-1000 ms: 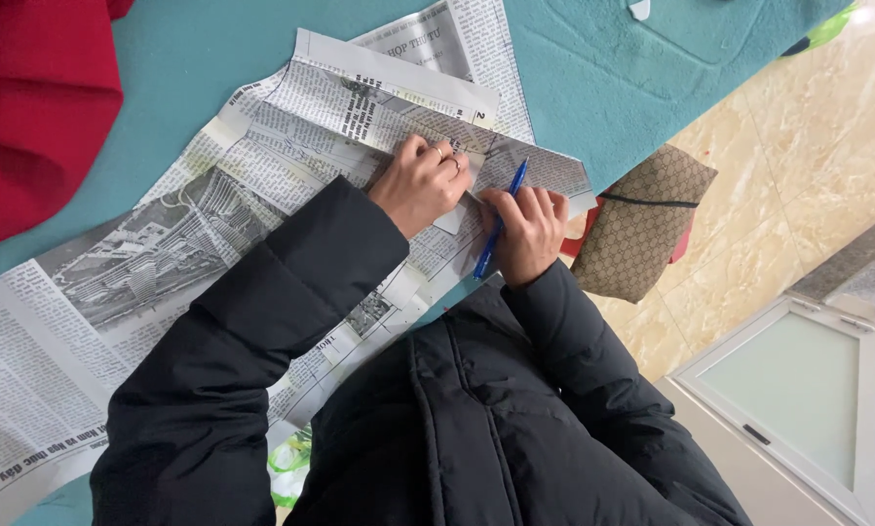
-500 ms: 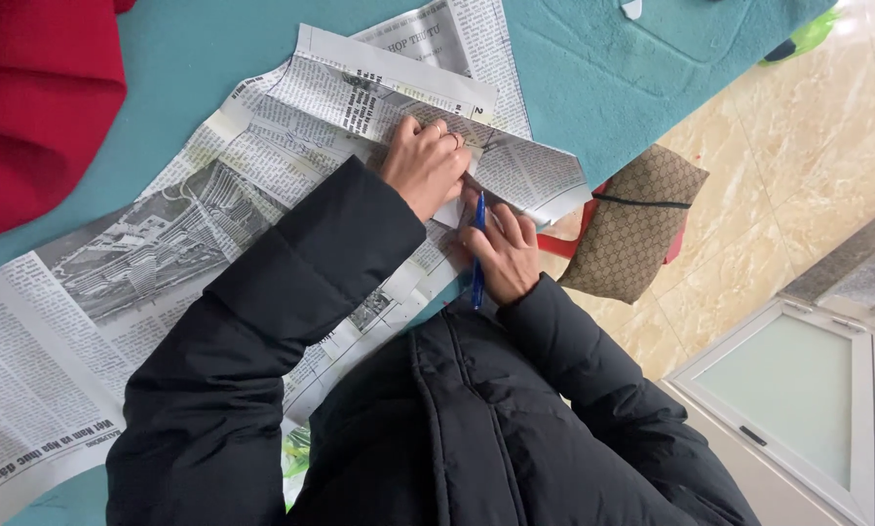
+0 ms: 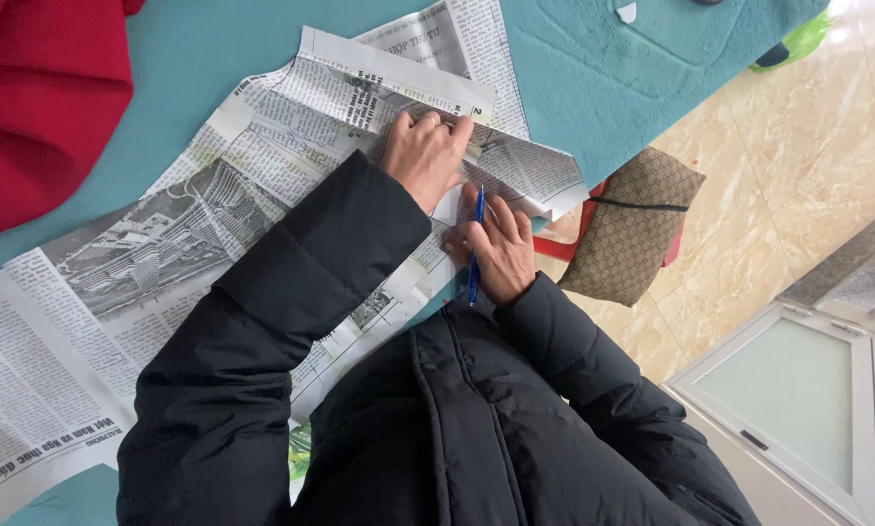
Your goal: The person uses a ruler and a blue pen to measure and mark lines on a newspaper spread out on a table. They repeatedly reposition the ruler and draw straight lines across the paper.
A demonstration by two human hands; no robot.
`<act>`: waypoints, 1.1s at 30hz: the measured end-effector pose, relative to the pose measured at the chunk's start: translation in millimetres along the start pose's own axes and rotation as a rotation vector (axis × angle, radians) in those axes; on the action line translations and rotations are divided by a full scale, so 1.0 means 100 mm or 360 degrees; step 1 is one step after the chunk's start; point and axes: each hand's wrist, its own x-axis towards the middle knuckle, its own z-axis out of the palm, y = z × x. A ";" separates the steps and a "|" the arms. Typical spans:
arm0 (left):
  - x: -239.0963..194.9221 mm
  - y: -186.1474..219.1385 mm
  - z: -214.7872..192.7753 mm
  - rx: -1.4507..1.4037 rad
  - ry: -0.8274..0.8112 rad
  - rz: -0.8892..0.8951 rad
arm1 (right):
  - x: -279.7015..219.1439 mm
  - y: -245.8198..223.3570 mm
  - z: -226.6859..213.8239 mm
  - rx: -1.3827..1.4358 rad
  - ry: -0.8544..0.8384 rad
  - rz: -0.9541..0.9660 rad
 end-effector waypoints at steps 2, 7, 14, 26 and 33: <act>-0.04 0.01 -0.11 -0.0003 0.0009 -0.0011 | -0.01 -0.02 0.01 0.0009 -0.0027 0.0026; -0.15 -0.03 0.23 0.0167 0.0826 0.0313 | 0.08 -0.05 -0.06 0.0079 -0.0007 -0.0016; -0.73 0.15 0.25 0.0388 0.0656 0.0394 | 0.12 -0.09 -0.15 0.0114 -0.0033 -0.0016; -0.90 0.24 0.15 0.0150 0.0111 0.0197 | 0.09 -0.10 -0.14 0.0129 -0.0011 -0.0010; -0.87 0.26 0.07 0.0217 0.0134 0.0206 | 0.01 0.00 -0.20 -0.0082 -0.0017 0.0072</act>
